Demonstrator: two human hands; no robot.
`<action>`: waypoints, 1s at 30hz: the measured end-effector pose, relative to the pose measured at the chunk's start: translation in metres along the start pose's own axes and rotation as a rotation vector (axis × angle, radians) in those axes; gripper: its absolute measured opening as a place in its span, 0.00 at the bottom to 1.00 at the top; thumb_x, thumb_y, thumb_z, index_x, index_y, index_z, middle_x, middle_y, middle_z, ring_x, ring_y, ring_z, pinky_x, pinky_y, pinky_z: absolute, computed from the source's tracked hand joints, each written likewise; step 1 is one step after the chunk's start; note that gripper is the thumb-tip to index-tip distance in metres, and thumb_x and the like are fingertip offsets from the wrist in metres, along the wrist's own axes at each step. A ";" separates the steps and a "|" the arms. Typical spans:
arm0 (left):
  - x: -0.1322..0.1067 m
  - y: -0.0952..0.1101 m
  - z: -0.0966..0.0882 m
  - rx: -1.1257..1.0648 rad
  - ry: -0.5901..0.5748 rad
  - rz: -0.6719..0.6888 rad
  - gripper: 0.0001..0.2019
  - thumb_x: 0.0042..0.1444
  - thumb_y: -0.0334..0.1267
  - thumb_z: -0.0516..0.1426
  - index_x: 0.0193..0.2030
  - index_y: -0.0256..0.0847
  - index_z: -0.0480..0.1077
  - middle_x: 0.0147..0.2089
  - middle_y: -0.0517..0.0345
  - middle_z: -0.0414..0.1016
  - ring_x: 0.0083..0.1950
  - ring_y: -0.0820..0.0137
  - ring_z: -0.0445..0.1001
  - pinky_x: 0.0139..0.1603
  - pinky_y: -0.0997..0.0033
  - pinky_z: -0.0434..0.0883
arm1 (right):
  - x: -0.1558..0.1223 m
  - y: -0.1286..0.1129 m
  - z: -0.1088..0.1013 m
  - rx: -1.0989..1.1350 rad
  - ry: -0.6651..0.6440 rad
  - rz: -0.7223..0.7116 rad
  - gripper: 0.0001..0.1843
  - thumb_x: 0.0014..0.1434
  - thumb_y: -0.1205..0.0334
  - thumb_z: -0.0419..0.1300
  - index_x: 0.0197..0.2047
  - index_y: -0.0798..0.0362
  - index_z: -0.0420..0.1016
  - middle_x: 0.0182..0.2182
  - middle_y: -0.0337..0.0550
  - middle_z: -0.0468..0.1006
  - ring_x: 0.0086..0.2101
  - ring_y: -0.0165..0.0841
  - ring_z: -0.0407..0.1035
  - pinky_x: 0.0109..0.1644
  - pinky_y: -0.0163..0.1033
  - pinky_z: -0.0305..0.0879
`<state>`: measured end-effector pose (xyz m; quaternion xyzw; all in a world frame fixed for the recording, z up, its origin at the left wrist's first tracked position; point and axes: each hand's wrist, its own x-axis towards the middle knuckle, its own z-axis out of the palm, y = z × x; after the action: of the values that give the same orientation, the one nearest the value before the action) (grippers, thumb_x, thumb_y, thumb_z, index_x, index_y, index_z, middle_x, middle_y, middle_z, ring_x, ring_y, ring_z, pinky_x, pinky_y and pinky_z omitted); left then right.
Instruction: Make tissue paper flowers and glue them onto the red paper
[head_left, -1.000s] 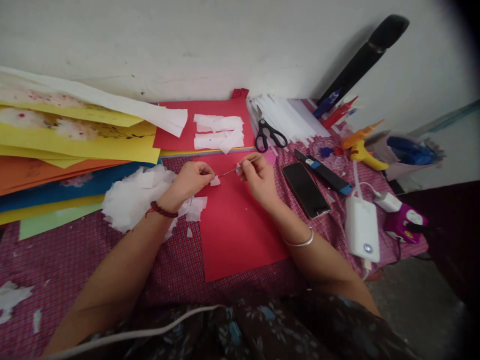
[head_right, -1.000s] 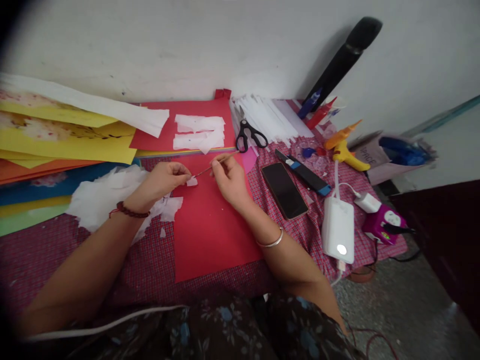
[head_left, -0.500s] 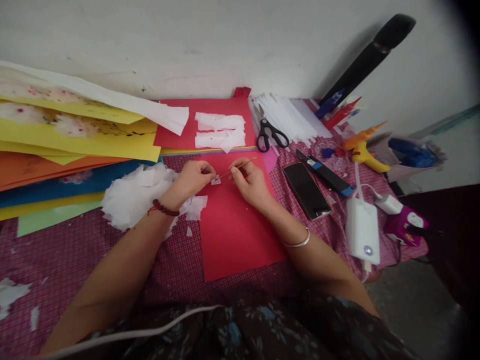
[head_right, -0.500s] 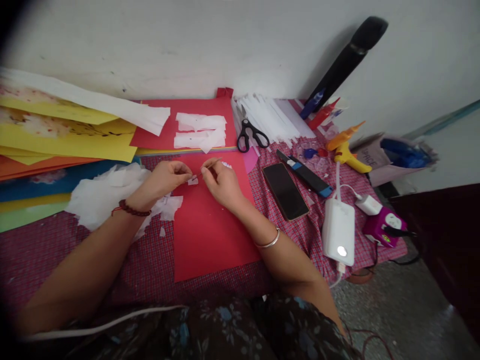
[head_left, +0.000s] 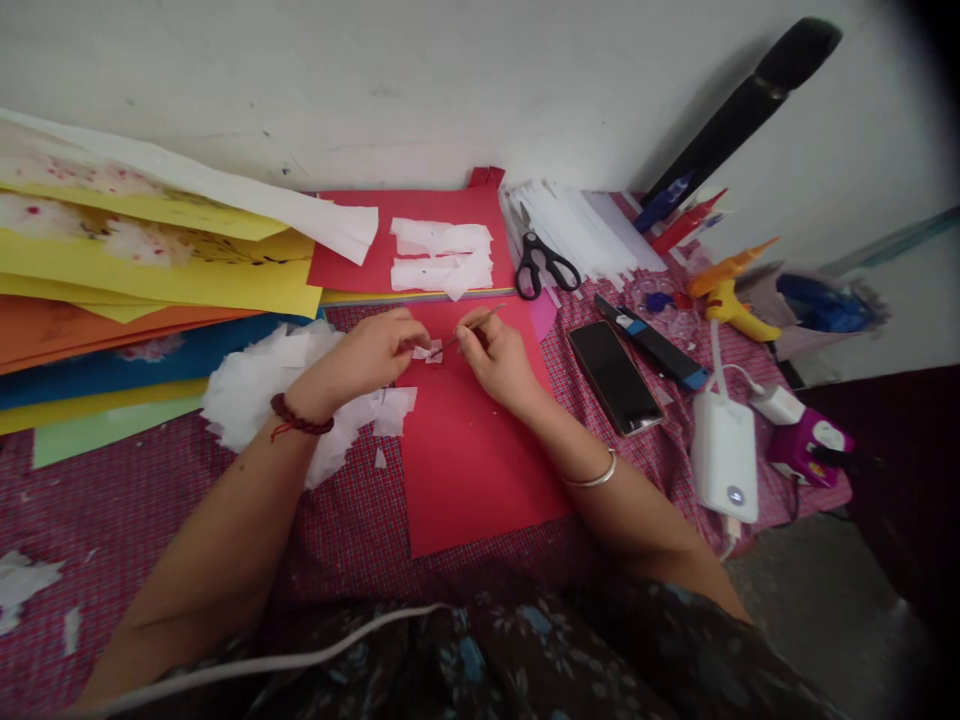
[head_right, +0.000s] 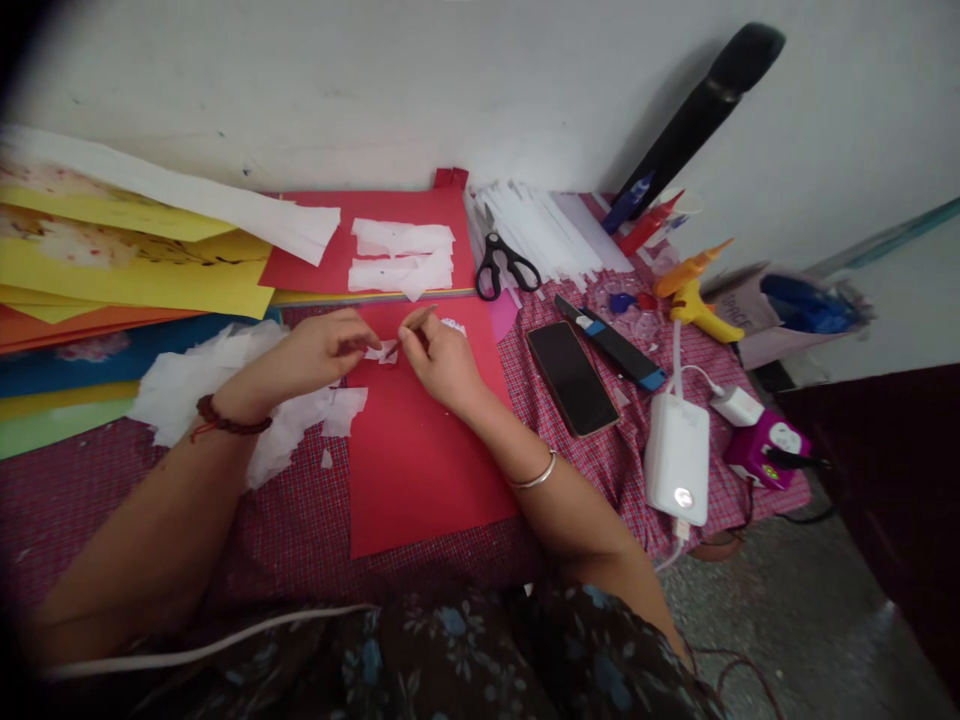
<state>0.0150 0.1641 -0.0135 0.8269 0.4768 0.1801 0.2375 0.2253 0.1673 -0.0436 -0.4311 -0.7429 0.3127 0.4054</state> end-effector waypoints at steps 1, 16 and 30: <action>0.000 -0.001 0.002 0.006 -0.009 0.050 0.14 0.54 0.26 0.51 0.40 0.39 0.76 0.41 0.54 0.73 0.40 0.68 0.72 0.41 0.69 0.66 | 0.000 0.001 0.000 0.021 0.006 0.010 0.10 0.66 0.54 0.51 0.37 0.50 0.65 0.29 0.41 0.74 0.29 0.34 0.70 0.37 0.40 0.64; 0.005 -0.003 0.015 0.067 -0.026 0.057 0.07 0.57 0.29 0.54 0.35 0.38 0.74 0.36 0.56 0.71 0.39 0.68 0.70 0.39 0.69 0.64 | 0.003 0.012 -0.004 0.364 0.142 0.155 0.11 0.65 0.52 0.54 0.36 0.49 0.65 0.23 0.34 0.69 0.23 0.27 0.64 0.31 0.36 0.62; 0.009 -0.009 0.021 -0.002 -0.008 -0.127 0.04 0.52 0.29 0.54 0.32 0.39 0.69 0.34 0.57 0.74 0.35 0.69 0.71 0.36 0.70 0.62 | -0.002 0.008 -0.002 0.272 0.038 0.113 0.12 0.66 0.51 0.53 0.37 0.50 0.67 0.27 0.37 0.71 0.28 0.30 0.66 0.33 0.37 0.63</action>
<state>0.0240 0.1711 -0.0353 0.7955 0.5272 0.1617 0.2512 0.2311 0.1691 -0.0503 -0.4191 -0.6606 0.4245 0.4558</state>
